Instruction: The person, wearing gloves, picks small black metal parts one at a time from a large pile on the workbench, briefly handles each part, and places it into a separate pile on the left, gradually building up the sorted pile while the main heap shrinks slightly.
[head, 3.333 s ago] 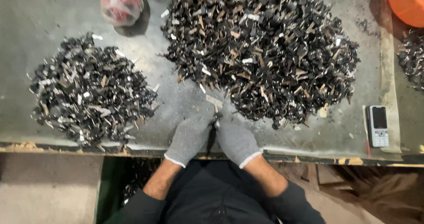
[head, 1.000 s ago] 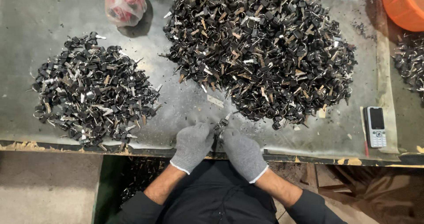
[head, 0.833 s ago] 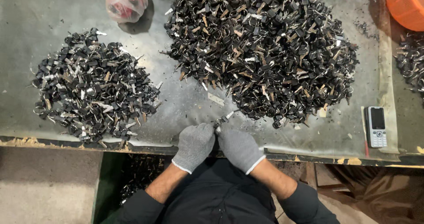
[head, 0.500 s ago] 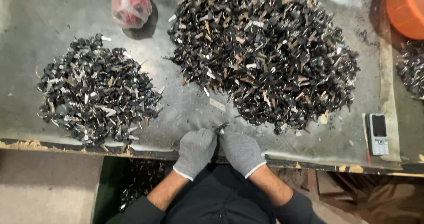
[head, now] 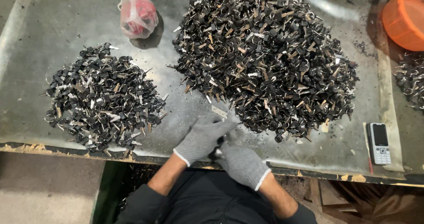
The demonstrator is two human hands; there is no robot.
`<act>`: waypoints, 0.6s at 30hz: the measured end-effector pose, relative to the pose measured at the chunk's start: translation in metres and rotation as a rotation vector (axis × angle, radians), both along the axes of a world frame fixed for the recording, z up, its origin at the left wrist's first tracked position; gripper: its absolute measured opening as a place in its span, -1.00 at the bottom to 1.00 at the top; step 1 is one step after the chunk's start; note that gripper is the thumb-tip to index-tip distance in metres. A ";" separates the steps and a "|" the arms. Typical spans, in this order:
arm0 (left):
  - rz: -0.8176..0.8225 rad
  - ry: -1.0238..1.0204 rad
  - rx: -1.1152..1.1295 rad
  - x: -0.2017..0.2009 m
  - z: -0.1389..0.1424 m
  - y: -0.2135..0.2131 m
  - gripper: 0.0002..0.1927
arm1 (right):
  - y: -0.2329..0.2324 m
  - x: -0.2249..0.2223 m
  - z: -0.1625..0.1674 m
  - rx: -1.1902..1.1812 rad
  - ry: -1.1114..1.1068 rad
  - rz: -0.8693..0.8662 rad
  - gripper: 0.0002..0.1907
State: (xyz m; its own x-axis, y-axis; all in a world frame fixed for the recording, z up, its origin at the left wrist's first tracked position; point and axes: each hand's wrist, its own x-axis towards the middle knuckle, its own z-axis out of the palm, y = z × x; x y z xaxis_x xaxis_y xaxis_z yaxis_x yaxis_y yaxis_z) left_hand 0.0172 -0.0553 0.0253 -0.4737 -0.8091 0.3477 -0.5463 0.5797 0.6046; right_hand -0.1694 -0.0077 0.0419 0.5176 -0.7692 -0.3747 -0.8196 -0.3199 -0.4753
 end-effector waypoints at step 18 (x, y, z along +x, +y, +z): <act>0.258 -0.096 0.144 -0.009 -0.030 0.028 -0.53 | -0.018 0.013 -0.010 -0.174 0.197 -0.259 -0.71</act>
